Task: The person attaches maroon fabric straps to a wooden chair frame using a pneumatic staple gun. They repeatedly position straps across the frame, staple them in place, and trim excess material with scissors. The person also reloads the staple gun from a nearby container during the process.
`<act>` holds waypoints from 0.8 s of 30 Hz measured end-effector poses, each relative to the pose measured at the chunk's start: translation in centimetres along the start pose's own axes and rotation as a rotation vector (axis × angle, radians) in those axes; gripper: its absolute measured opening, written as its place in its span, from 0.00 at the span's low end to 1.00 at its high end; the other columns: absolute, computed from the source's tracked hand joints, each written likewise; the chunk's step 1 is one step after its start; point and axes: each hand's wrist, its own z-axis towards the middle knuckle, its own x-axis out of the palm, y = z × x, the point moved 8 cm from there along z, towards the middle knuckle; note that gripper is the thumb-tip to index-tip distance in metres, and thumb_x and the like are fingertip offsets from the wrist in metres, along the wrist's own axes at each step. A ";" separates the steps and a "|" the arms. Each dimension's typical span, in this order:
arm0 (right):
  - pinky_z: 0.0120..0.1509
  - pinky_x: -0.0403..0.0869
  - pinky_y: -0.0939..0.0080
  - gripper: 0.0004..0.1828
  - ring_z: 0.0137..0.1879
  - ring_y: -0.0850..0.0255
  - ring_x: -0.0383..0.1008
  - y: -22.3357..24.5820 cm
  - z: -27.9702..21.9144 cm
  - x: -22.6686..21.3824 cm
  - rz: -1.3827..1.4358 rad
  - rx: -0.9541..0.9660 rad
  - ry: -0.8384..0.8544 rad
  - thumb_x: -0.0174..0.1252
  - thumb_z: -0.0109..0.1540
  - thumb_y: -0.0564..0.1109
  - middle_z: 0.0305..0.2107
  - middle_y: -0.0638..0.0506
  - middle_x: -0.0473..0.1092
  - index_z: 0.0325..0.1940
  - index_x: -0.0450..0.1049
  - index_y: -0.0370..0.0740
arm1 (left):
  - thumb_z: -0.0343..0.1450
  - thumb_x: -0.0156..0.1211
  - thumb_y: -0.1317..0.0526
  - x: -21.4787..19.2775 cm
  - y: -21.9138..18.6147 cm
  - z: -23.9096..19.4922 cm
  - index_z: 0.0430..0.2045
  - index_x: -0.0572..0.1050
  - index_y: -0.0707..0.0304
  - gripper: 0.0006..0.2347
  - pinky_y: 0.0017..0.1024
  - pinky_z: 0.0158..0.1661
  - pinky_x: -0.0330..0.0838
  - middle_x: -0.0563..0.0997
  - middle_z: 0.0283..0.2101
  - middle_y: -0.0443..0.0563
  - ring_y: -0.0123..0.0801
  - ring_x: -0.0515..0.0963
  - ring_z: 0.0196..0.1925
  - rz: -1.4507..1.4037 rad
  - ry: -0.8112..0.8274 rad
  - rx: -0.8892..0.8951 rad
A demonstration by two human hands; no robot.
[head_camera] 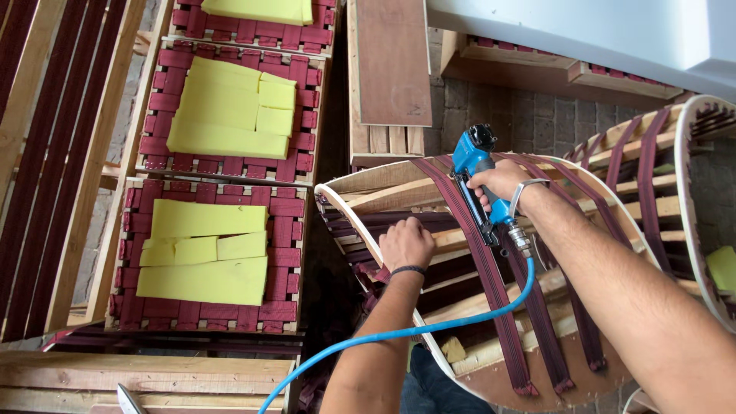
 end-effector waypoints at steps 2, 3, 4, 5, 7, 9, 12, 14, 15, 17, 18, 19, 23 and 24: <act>0.25 0.72 0.57 0.06 0.23 0.60 0.70 0.3 1.1 0.6 0.046 0.031 0.033 0.63 0.58 0.38 0.21 0.49 0.70 0.30 0.73 0.33 | 0.66 0.57 0.57 -0.1 0.0 0.2 0.24 0.77 0.58 0.06 0.47 0.42 0.69 0.81 0.32 0.53 0.48 0.80 0.41 0.002 0.023 0.003; 0.25 0.72 0.57 0.06 0.23 0.60 0.70 0.1 1.4 0.8 0.061 0.028 0.035 0.63 0.58 0.38 0.21 0.49 0.70 0.31 0.73 0.33 | 0.66 0.57 0.57 -0.1 0.1 0.2 0.24 0.77 0.58 0.06 0.47 0.42 0.69 0.81 0.32 0.53 0.48 0.80 0.41 0.002 0.046 0.003; 0.25 0.72 0.57 0.06 0.23 0.60 0.71 -0.2 1.4 0.9 0.075 0.026 0.038 0.63 0.58 0.38 0.21 0.49 0.70 0.31 0.73 0.33 | 0.67 0.57 0.57 0.0 0.2 0.2 0.25 0.77 0.58 0.06 0.47 0.42 0.69 0.81 0.32 0.53 0.48 0.80 0.41 0.001 0.070 0.003; 0.26 0.71 0.57 0.06 0.23 0.60 0.71 -0.5 1.3 0.9 0.093 0.022 0.037 0.62 0.58 0.38 0.21 0.49 0.70 0.31 0.73 0.33 | 0.67 0.57 0.57 -0.2 0.3 0.3 0.25 0.77 0.58 0.06 0.47 0.42 0.69 0.81 0.32 0.53 0.47 0.80 0.41 0.000 0.067 0.004; 0.25 0.71 0.57 0.06 0.22 0.59 0.70 -1.6 0.8 0.7 0.116 0.035 0.032 0.63 0.59 0.39 0.21 0.49 0.69 0.32 0.73 0.34 | 0.66 0.57 0.58 -0.2 0.2 0.3 0.24 0.77 0.58 0.06 0.47 0.42 0.69 0.81 0.32 0.53 0.47 0.80 0.42 -0.001 0.065 0.010; 0.25 0.71 0.56 0.07 0.21 0.58 0.69 -3.0 -0.2 0.4 0.172 0.040 -0.003 0.63 0.58 0.40 0.20 0.49 0.69 0.32 0.72 0.35 | 0.66 0.57 0.58 -0.2 0.6 0.5 0.25 0.77 0.59 0.06 0.47 0.42 0.69 0.81 0.32 0.53 0.47 0.80 0.42 0.006 0.085 0.002; 0.25 0.72 0.56 0.07 0.20 0.59 0.69 -5.9 -3.2 0.0 0.262 0.029 -0.086 0.64 0.58 0.40 0.20 0.49 0.70 0.31 0.73 0.34 | 0.65 0.57 0.58 -0.8 1.5 0.9 0.25 0.77 0.58 0.06 0.47 0.42 0.70 0.81 0.33 0.53 0.48 0.80 0.41 0.018 0.094 0.009; 0.24 0.71 0.56 0.08 0.20 0.59 0.69 -7.9 -5.6 -0.1 0.260 0.004 -0.128 0.65 0.58 0.40 0.19 0.48 0.70 0.29 0.74 0.33 | 0.65 0.58 0.58 -0.9 2.3 1.2 0.26 0.77 0.58 0.06 0.47 0.42 0.70 0.81 0.33 0.53 0.48 0.80 0.41 0.023 0.109 0.011; 0.24 0.71 0.56 0.08 0.19 0.59 0.69 -9.0 -6.8 0.0 0.285 0.023 -0.146 0.65 0.57 0.40 0.18 0.48 0.70 0.29 0.74 0.33 | 0.65 0.57 0.57 -0.9 2.6 1.4 0.26 0.77 0.58 0.06 0.47 0.41 0.70 0.81 0.33 0.53 0.47 0.80 0.41 0.025 0.128 0.006; 0.23 0.71 0.56 0.08 0.19 0.58 0.69 -11.0 -8.8 0.4 0.336 0.058 -0.184 0.65 0.57 0.39 0.17 0.48 0.70 0.28 0.74 0.34 | 0.66 0.57 0.57 -0.8 2.9 1.7 0.26 0.77 0.57 0.06 0.47 0.41 0.70 0.81 0.33 0.53 0.47 0.80 0.41 0.047 0.145 0.007; 0.23 0.71 0.56 0.08 0.19 0.59 0.70 -11.6 -9.3 0.5 0.359 0.042 -0.205 0.65 0.57 0.39 0.17 0.48 0.70 0.27 0.73 0.33 | 0.66 0.57 0.56 -0.8 3.1 1.8 0.26 0.77 0.57 0.06 0.47 0.41 0.70 0.81 0.33 0.53 0.47 0.80 0.41 0.067 0.143 0.013; 0.23 0.72 0.57 0.09 0.19 0.59 0.70 -12.1 -9.9 1.0 0.378 0.032 -0.227 0.66 0.57 0.39 0.17 0.48 0.70 0.27 0.73 0.33 | 0.66 0.58 0.56 -0.6 3.5 1.8 0.26 0.77 0.57 0.07 0.47 0.41 0.71 0.81 0.33 0.53 0.48 0.80 0.41 0.085 0.145 0.016; 0.23 0.71 0.58 0.09 0.18 0.61 0.70 -13.2 -10.3 2.0 0.463 0.000 -0.242 0.65 0.58 0.40 0.17 0.49 0.70 0.27 0.74 0.34 | 0.67 0.56 0.56 0.3 3.6 1.7 0.28 0.80 0.53 0.06 0.46 0.43 0.73 0.83 0.35 0.51 0.48 0.82 0.42 0.087 0.132 0.006; 0.23 0.71 0.58 0.08 0.18 0.61 0.70 -13.2 -10.7 1.8 0.478 -0.019 -0.260 0.65 0.58 0.40 0.17 0.49 0.70 0.27 0.74 0.34 | 0.67 0.56 0.56 0.3 3.3 1.7 0.28 0.80 0.51 0.07 0.45 0.44 0.73 0.84 0.36 0.51 0.48 0.82 0.42 0.075 0.127 0.003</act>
